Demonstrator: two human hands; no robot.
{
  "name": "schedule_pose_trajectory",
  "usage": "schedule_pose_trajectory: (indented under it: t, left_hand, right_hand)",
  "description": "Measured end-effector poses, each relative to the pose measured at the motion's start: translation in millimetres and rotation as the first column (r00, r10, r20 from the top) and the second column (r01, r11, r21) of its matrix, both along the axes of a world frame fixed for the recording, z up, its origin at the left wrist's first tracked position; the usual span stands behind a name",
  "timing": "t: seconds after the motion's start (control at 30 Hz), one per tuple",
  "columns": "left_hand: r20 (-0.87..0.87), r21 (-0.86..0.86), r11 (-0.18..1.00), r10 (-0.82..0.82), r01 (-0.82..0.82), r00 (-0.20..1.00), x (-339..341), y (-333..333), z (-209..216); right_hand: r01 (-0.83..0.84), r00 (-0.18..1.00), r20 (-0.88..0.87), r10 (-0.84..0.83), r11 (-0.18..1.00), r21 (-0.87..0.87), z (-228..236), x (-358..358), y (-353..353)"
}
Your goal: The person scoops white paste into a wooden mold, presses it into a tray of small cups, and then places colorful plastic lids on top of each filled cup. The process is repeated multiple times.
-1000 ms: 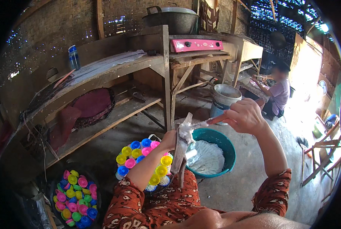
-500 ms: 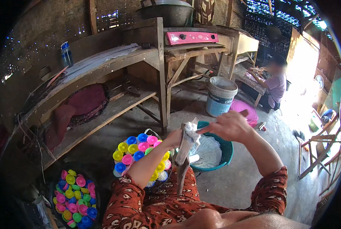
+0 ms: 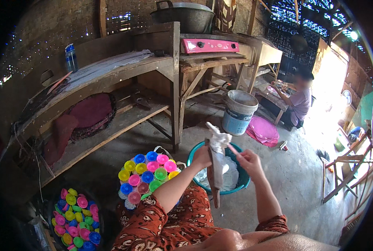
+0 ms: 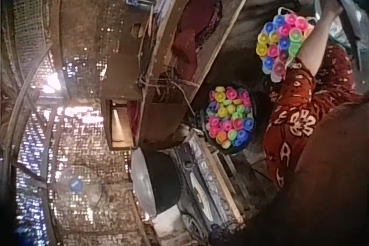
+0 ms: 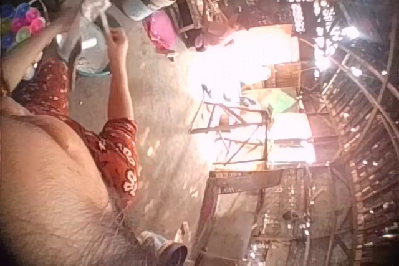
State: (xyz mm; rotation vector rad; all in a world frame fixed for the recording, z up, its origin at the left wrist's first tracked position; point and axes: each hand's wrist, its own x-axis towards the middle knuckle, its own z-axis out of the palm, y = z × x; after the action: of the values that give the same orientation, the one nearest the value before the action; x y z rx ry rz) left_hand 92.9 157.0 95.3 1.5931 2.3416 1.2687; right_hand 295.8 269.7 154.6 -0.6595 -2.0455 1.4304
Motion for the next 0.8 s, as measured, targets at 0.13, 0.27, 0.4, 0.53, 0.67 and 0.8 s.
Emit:
schedule_pose_trajectory:
  t: [0.13,0.27,0.4,0.53,0.67,0.8]
  left_hand:
    - [0.11,0.011,0.995,0.095,-0.097,0.989,-16,-10,9]
    - [0.262,0.09,0.988,0.097,-0.124,0.96,-36,-21,11]
    - [0.016,0.049,0.987,0.153,-0.153,0.988,-14,-5,12]
    - [0.101,-0.119,0.969,0.228,-0.216,0.968,-28,1,3]
    - [0.113,-0.134,0.958,0.269,-0.254,0.956,-59,0,-27]
    - [0.425,0.137,0.979,0.078,-0.149,0.902,-59,-3,-34]
  right_hand:
    - [0.04,0.994,0.098,-0.054,0.989,0.142,-11,9,-12]
    - [0.202,0.948,0.171,-0.269,0.922,0.329,3,30,-6]
    - [0.345,0.932,-0.156,-0.327,0.667,0.66,6,-4,-15]
    - [0.276,0.953,-0.197,-0.232,0.39,0.878,7,-13,-31]
    - [0.183,0.98,-0.117,-0.161,0.49,0.852,14,0,-40]
    - [0.187,0.955,0.084,-0.283,0.801,0.569,22,0,-30]
